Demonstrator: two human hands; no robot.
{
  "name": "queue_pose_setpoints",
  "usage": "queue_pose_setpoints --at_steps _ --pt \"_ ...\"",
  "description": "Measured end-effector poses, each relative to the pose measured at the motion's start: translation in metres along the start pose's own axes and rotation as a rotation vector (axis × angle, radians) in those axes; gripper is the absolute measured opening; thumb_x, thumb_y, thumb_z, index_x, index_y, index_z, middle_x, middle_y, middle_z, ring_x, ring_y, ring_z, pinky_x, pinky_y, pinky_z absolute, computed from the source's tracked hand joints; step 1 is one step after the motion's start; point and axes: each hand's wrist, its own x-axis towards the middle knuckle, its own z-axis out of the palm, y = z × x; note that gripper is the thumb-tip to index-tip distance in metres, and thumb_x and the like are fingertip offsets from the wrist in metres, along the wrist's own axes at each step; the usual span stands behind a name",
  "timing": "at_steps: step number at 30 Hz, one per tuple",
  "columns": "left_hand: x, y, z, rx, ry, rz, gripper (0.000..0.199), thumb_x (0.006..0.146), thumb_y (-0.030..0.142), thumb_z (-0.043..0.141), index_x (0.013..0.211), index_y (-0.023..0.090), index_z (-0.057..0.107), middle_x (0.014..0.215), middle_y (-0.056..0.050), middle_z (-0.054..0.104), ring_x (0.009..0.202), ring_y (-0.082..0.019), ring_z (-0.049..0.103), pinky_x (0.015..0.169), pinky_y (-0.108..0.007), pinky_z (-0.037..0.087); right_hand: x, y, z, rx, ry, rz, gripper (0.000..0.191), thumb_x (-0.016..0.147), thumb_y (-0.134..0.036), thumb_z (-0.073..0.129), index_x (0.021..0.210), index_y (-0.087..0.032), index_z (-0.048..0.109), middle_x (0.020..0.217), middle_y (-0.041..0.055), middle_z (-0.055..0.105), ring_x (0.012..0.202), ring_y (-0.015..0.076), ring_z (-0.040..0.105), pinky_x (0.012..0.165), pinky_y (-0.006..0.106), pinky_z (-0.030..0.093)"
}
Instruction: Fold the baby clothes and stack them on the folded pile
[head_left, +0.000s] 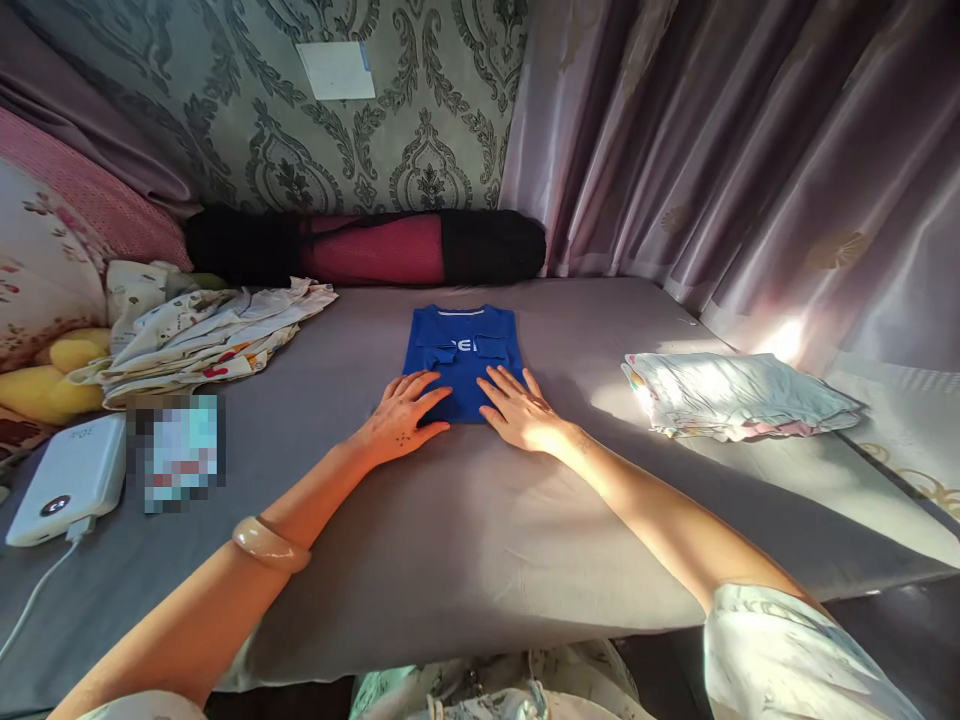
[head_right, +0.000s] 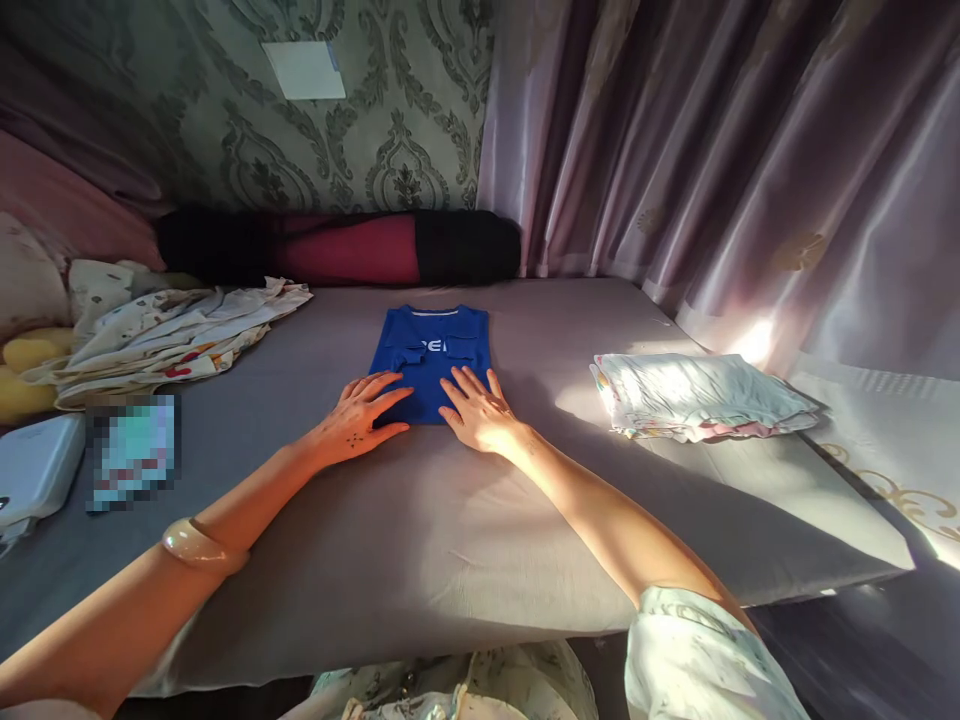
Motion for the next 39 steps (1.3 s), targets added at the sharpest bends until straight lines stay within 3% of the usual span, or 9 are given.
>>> queue_pose_setpoints --at_steps 3,6,12,17,20,23,29,34,39 --pt "0.001 0.005 0.001 0.024 0.061 0.152 0.033 0.097 0.039 0.047 0.118 0.022 0.066 0.125 -0.010 0.063 0.116 -0.025 0.058 0.100 -0.043 0.043 0.000 -0.017 0.002 0.035 0.056 -0.091 0.052 0.100 -0.040 0.036 0.146 -0.017 0.043 0.156 0.0100 0.033 0.146 0.0261 0.024 0.120 0.054 0.016" --pt "0.002 0.010 0.000 0.065 0.079 0.223 0.027 0.098 0.028 0.044 0.102 0.019 0.069 0.108 -0.009 0.069 0.101 -0.021 0.064 0.091 -0.037 0.048 0.003 -0.030 0.009 0.079 0.049 -0.127 0.051 0.099 -0.040 0.042 0.145 -0.018 0.045 0.154 0.0091 0.038 0.145 0.0243 0.029 0.119 0.051 0.021" --pt "0.009 0.013 0.000 0.108 0.108 0.143 0.029 0.099 0.024 0.038 0.095 0.017 0.066 0.089 -0.008 0.072 0.083 -0.019 0.068 0.079 -0.032 0.051 0.013 -0.026 0.015 0.059 0.093 -0.106 0.044 0.098 -0.031 0.045 0.138 -0.015 0.053 0.148 0.0094 0.048 0.138 0.0230 0.041 0.116 0.041 0.033" --pt "0.006 0.006 -0.001 0.112 0.096 0.144 0.028 0.099 0.028 0.041 0.106 0.016 0.065 0.102 -0.010 0.073 0.094 -0.022 0.068 0.085 -0.036 0.052 0.005 0.002 0.009 -0.032 0.132 -0.075 0.049 0.091 -0.004 0.039 0.133 -0.019 0.059 0.140 0.0081 0.056 0.133 0.0197 0.048 0.112 0.033 0.039" --pt "-0.005 -0.006 -0.004 0.101 0.088 0.170 0.031 0.097 0.020 0.039 0.114 0.018 0.064 0.116 -0.010 0.070 0.109 -0.023 0.065 0.093 -0.038 0.052 -0.005 0.018 0.009 -0.067 0.141 -0.054 0.052 0.090 -0.001 0.037 0.134 -0.020 0.058 0.140 0.0073 0.056 0.133 0.0195 0.048 0.110 0.035 0.041" --pt "-0.015 -0.021 -0.007 0.103 0.057 0.103 0.042 0.091 0.012 0.034 0.121 0.017 0.063 0.128 -0.011 0.065 0.117 -0.023 0.062 0.096 -0.040 0.051 -0.013 0.027 0.009 -0.084 0.143 -0.035 0.052 0.091 -0.002 0.037 0.137 -0.021 0.055 0.143 0.0071 0.053 0.134 0.0189 0.047 0.111 0.037 0.040" --pt "-0.017 -0.035 -0.011 0.100 -0.033 -0.036 0.049 0.087 0.012 0.033 0.126 0.021 0.062 0.132 -0.007 0.063 0.118 -0.019 0.062 0.101 -0.036 0.050 -0.014 0.034 0.003 -0.081 0.088 -0.058 0.060 0.088 0.001 0.036 0.141 -0.022 0.051 0.145 0.0063 0.051 0.133 0.0169 0.048 0.111 0.033 0.041" --pt "-0.015 -0.032 -0.018 0.104 -0.042 -0.029 0.052 0.086 0.010 0.030 0.127 0.020 0.062 0.133 -0.006 0.062 0.121 -0.017 0.060 0.106 -0.035 0.045 -0.015 0.035 -0.013 -0.105 0.045 -0.104 0.064 0.085 0.004 0.033 0.142 -0.021 0.049 0.146 0.0071 0.049 0.134 0.0172 0.047 0.112 0.036 0.040" --pt "-0.024 -0.023 -0.032 0.092 -0.005 0.019 0.055 0.085 0.008 0.030 0.127 0.020 0.062 0.132 -0.007 0.063 0.120 -0.017 0.061 0.108 -0.037 0.043 -0.026 0.028 -0.027 -0.099 0.109 -0.130 0.059 0.087 0.005 0.032 0.138 -0.017 0.053 0.143 0.0098 0.052 0.133 0.0177 0.048 0.114 0.038 0.037"
